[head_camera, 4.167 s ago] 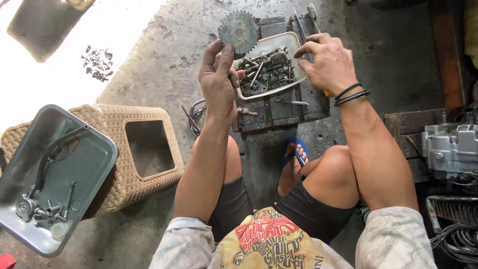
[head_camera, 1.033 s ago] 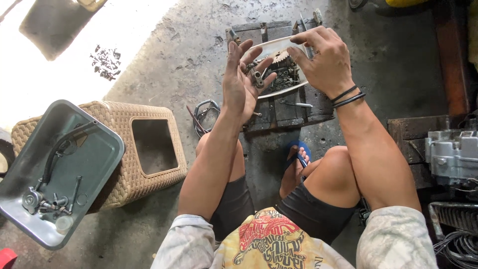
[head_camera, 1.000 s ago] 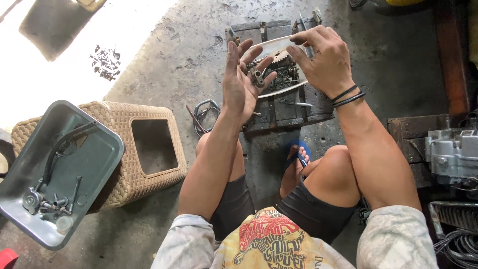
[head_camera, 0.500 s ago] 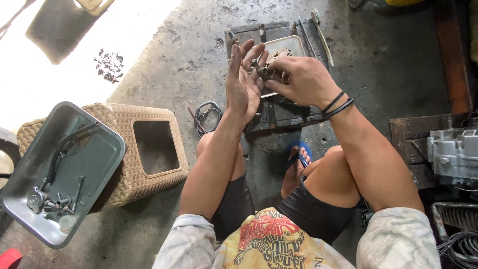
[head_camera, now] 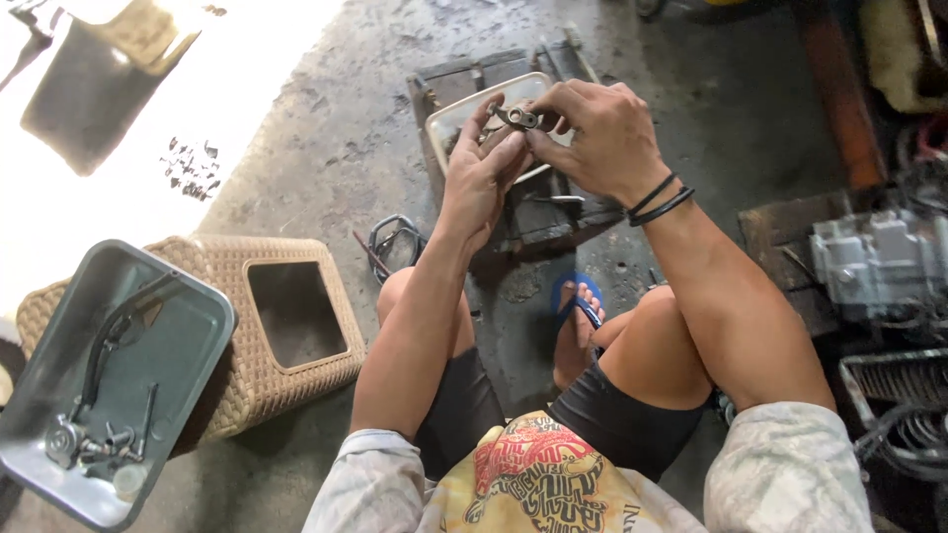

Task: The person sits on the floor and cleans various mechanical parts, including a gear and a small metal component, using a brush. They scrub the surfaces of the parts and place them into a plastic tray.

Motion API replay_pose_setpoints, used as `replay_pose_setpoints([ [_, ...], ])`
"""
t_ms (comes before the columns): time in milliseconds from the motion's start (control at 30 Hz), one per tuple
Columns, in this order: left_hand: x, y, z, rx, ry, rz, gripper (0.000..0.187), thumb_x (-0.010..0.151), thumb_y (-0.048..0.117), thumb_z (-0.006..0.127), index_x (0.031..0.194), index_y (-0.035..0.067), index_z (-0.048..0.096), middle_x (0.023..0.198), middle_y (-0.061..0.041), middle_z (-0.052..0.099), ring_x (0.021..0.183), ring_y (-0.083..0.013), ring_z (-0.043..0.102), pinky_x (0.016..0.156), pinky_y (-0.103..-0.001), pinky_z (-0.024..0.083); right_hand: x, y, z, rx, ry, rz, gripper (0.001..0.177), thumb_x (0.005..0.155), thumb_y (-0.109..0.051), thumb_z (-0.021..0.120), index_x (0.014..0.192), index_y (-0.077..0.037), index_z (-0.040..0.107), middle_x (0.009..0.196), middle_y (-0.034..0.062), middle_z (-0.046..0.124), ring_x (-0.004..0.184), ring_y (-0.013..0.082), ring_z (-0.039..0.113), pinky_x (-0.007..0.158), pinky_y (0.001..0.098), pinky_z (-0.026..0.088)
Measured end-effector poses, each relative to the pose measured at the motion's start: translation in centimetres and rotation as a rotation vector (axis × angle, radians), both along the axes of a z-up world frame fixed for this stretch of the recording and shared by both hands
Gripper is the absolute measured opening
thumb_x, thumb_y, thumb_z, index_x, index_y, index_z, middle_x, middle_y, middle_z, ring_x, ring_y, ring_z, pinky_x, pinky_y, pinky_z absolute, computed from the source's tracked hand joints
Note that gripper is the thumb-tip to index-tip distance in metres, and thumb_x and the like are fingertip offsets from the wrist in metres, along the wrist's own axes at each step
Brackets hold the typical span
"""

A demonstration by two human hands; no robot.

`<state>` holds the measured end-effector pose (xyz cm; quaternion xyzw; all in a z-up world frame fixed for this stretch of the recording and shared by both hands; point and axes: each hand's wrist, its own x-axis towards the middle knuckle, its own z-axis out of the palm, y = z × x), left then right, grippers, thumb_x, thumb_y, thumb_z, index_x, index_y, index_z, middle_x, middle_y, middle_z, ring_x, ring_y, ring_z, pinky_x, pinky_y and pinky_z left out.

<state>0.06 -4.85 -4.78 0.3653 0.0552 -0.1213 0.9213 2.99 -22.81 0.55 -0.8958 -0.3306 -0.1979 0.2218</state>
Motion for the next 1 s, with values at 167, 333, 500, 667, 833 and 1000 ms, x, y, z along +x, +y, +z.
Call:
replay_pose_setpoints([
  [167,-0.4,-2.2,-1.1,0.183,-0.022,0.008,0.043,0.096,0.016,0.074,0.136,0.011,0.062,0.119,-0.009,0.073,0.105,-0.0182,0.073,0.094,-0.034,0.061,-2.6,-1.8,1.3,-0.049,0.103,-0.149,0.017,0.094,-0.031,0.075,0.104,-0.018,0.072,0.088,-0.0021,0.072,0.075,0.0181,0.071,0.069,0.0392,0.051],
  [333,-1.5,-3.2,-1.4,0.350,-0.099,-0.005,0.034,0.097,0.022,0.076,0.130,0.016,0.069,0.117,-0.003,0.076,0.095,-0.0158,0.078,0.084,-0.029,0.064,-6.9,-3.9,4.9,-0.008,0.210,-0.212,0.019,0.096,-0.029,0.072,0.111,-0.019,0.073,0.089,0.0012,0.073,0.082,0.0239,0.076,0.074,0.0433,0.056],
  [500,-3.0,-1.3,0.6,0.421,-0.117,0.004,0.030,0.096,0.021,0.076,0.121,0.005,0.072,0.100,-0.013,0.072,0.082,-0.0282,0.079,0.074,-0.037,0.068,-8.8,-9.7,3.6,0.086,0.200,-0.433,0.013,0.103,-0.024,0.069,0.096,-0.013,0.069,0.073,0.0040,0.072,0.075,0.0266,0.075,0.069,0.0382,0.057],
  [667,-4.3,1.8,2.4,0.502,-0.099,0.023,0.031,0.099,0.027,0.072,0.121,0.006,0.073,0.102,-0.015,0.071,0.078,-0.0247,0.078,0.067,-0.031,0.067,-11.4,-14.6,3.5,0.220,0.194,-0.568,0.014,0.105,-0.025,0.072,0.103,-0.011,0.071,0.078,0.0103,0.072,0.073,0.0279,0.073,0.066,0.0391,0.056],
  [833,-5.8,4.3,4.7,0.627,-0.086,0.057,0.032,0.101,0.028,0.065,0.125,0.008,0.072,0.105,-0.013,0.073,0.082,-0.0216,0.078,0.066,-0.027,0.064,-12.1,-19.0,0.9,0.366,0.288,-0.685,0.017,0.112,-0.030,0.068,0.101,-0.016,0.070,0.067,0.0003,0.064,0.064,0.0151,0.064,0.062,0.0302,0.049],
  [1000,-6.3,6.1,7.2,0.747,-0.096,0.043,0.045,0.091,0.035,0.071,0.123,0.004,0.070,0.098,-0.007,0.075,0.070,-0.0116,0.067,0.065,-0.024,0.057,-11.2,-18.8,0.3,0.229,0.197,-0.701,0.026,0.112,-0.033,0.075,0.100,-0.010,0.071,0.071,0.0039,0.068,0.068,0.0192,0.066,0.067,0.0387,0.049],
])
